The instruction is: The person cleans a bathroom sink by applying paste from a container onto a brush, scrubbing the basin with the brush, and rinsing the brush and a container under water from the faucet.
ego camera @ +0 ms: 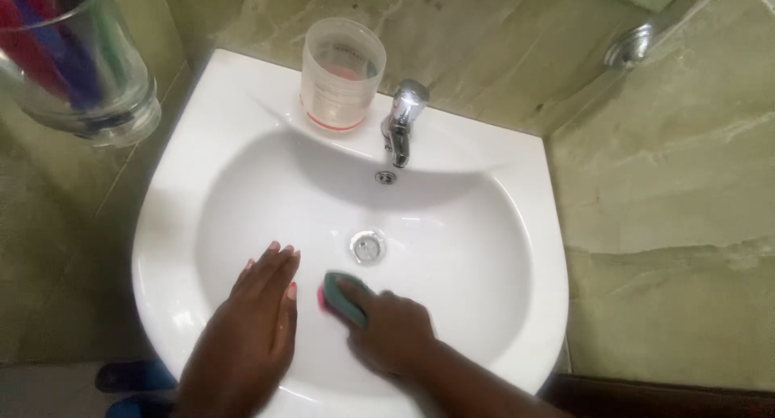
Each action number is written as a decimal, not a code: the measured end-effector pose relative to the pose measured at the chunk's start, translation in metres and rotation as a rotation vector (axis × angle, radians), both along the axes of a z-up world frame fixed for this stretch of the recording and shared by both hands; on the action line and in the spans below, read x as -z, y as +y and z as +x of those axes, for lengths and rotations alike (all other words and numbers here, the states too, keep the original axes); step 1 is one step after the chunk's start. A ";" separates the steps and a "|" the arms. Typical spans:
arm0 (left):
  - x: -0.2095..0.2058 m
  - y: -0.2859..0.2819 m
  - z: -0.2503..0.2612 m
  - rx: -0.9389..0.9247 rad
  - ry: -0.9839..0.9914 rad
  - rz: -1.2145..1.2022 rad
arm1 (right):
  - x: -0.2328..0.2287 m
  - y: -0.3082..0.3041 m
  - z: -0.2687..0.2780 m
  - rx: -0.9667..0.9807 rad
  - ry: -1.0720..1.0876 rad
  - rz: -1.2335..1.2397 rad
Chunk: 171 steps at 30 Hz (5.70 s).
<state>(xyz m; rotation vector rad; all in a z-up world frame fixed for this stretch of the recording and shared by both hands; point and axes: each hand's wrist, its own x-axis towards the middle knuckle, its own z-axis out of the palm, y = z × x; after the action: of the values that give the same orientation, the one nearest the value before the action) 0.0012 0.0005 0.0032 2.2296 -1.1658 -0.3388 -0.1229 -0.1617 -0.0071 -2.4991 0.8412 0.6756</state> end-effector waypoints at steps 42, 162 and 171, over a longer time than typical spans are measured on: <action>-0.008 0.001 -0.002 -0.035 0.002 -0.009 | -0.014 -0.066 -0.012 0.219 -0.005 -0.178; -0.014 0.005 -0.012 -0.112 0.002 -0.024 | -0.081 -0.049 -0.036 0.001 0.362 0.425; -0.009 0.005 -0.002 -0.077 0.021 0.021 | -0.064 0.025 0.012 -0.115 0.233 0.290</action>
<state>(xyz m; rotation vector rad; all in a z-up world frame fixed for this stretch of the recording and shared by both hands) -0.0010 0.0052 0.0121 2.2768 -1.0662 -0.3437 -0.1106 -0.1370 0.0569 -2.2472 0.6266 1.0637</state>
